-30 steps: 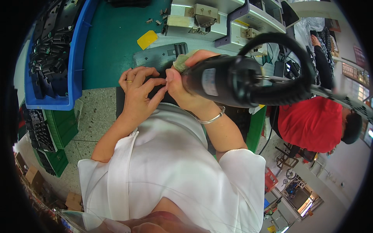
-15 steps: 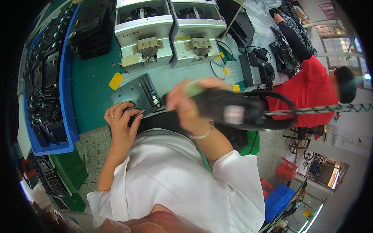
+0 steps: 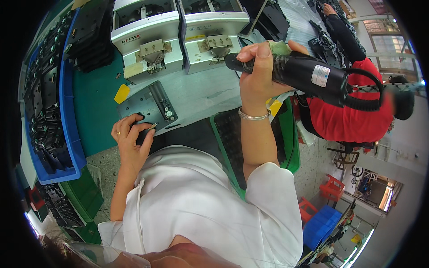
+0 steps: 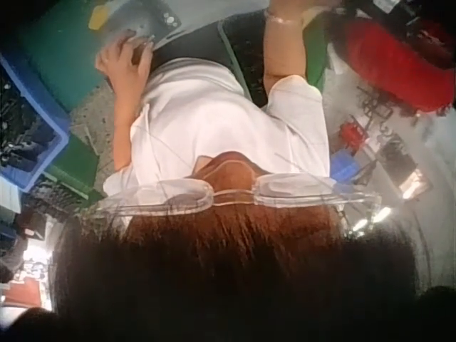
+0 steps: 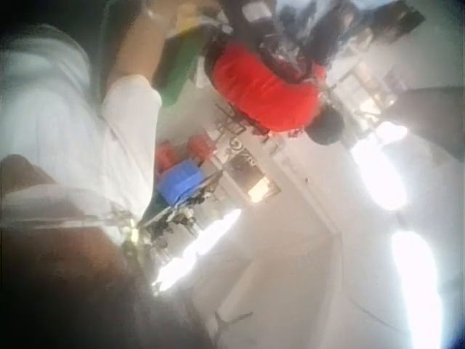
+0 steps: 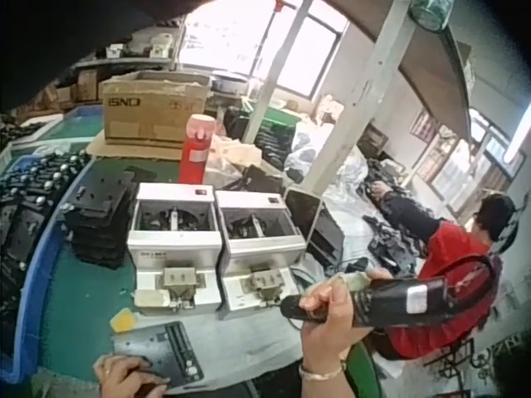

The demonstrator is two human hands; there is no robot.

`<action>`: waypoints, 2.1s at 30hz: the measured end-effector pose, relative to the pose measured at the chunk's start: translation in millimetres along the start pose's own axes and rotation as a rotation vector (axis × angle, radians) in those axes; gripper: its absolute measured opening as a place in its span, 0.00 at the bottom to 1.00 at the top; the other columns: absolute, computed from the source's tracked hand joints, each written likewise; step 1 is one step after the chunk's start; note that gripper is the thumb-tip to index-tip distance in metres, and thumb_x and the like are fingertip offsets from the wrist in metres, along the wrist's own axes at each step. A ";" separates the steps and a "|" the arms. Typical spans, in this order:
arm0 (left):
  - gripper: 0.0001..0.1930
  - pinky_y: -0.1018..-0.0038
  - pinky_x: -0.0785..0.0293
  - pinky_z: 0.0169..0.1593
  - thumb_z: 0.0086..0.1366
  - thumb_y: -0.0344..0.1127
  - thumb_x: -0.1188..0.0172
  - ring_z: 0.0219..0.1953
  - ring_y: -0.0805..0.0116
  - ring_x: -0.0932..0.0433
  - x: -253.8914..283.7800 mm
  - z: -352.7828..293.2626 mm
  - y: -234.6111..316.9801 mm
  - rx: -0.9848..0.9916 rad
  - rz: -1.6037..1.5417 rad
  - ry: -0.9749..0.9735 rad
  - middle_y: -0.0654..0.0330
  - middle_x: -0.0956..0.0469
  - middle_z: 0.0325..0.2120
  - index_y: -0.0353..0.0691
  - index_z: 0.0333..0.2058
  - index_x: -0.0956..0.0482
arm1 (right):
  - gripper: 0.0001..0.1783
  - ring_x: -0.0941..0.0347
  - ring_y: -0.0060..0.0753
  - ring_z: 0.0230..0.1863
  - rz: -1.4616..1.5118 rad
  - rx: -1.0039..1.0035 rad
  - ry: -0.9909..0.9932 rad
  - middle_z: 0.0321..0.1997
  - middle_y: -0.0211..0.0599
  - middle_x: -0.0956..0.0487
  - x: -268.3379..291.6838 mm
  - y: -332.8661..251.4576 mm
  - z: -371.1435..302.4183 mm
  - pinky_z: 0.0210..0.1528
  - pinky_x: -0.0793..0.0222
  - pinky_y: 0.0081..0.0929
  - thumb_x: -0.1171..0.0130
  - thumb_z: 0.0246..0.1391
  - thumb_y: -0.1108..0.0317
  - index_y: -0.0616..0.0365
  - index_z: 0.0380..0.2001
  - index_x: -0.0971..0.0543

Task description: The person assembles plastic housings for electronic components by driving screws into them with an electric screwdriver.

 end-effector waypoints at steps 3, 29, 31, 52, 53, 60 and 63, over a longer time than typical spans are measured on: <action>0.09 0.62 0.48 0.58 0.49 0.32 0.33 0.50 0.62 0.33 3.5 0.8 1.0 0.001 0.000 -0.002 0.63 0.28 0.42 0.46 0.31 0.21 | 0.26 0.32 0.28 0.14 0.041 0.060 0.000 0.18 0.39 0.29 1.5 -5.0 -0.3 0.20 0.28 0.29 0.47 0.50 0.80 0.55 0.51 0.44; 0.10 0.65 0.48 0.54 0.44 0.36 0.29 0.47 0.66 0.31 12.7 30.4 27.6 -0.196 -0.164 0.211 0.70 0.25 0.40 0.52 0.28 0.17 | 0.25 0.34 0.26 0.18 0.389 -0.461 -0.309 0.23 0.32 0.28 -68.3 -37.7 -70.4 0.20 0.33 0.31 0.46 0.55 0.68 0.50 0.53 0.43; 0.09 0.64 0.48 0.55 0.45 0.35 0.29 0.48 0.66 0.31 13.6 22.5 24.8 -0.185 -0.144 0.181 0.70 0.25 0.40 0.51 0.28 0.17 | 0.25 0.34 0.27 0.16 0.265 -0.459 -0.428 0.19 0.32 0.29 -79.8 -38.8 -79.6 0.19 0.33 0.28 0.41 0.54 0.66 0.51 0.49 0.43; 0.20 0.56 0.55 0.61 0.42 0.41 0.28 0.60 0.58 0.42 20.3 -6.0 -18.8 0.020 0.000 -0.035 0.63 0.35 0.55 0.55 0.38 0.20 | 0.26 0.35 0.28 0.13 0.327 -0.623 -0.265 0.18 0.34 0.31 -86.3 -11.2 -116.9 0.20 0.33 0.27 0.44 0.51 0.79 0.51 0.49 0.43; 0.20 0.55 0.55 0.61 0.42 0.41 0.28 0.60 0.59 0.42 17.7 -6.5 -18.3 0.023 -0.004 -0.041 0.63 0.35 0.54 0.55 0.37 0.20 | 0.26 0.34 0.28 0.14 0.275 -0.585 -0.370 0.17 0.34 0.31 -86.9 -9.3 -121.6 0.20 0.33 0.26 0.43 0.51 0.77 0.52 0.49 0.44; 0.19 0.56 0.53 0.60 0.44 0.43 0.28 0.60 0.56 0.41 15.4 -6.0 -19.5 0.031 -0.004 -0.062 0.62 0.34 0.55 0.53 0.37 0.19 | 0.27 0.32 0.27 0.16 0.199 -0.526 -0.496 0.16 0.35 0.30 -95.1 -3.4 -134.1 0.22 0.31 0.25 0.40 0.52 0.74 0.53 0.48 0.45; 0.18 0.56 0.54 0.61 0.44 0.43 0.29 0.60 0.57 0.41 15.4 -7.0 -19.1 0.031 -0.006 -0.055 0.62 0.34 0.55 0.54 0.37 0.19 | 0.27 0.32 0.27 0.16 0.160 -0.550 -0.498 0.17 0.36 0.30 -96.0 -3.7 -136.0 0.23 0.31 0.25 0.40 0.52 0.76 0.53 0.48 0.45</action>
Point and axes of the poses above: each hand's wrist, its own z-axis towards the middle knuckle, its own x-axis out of the back of the hand, y = z × x, the point moved 4 cm from there along z, towards the middle knuckle
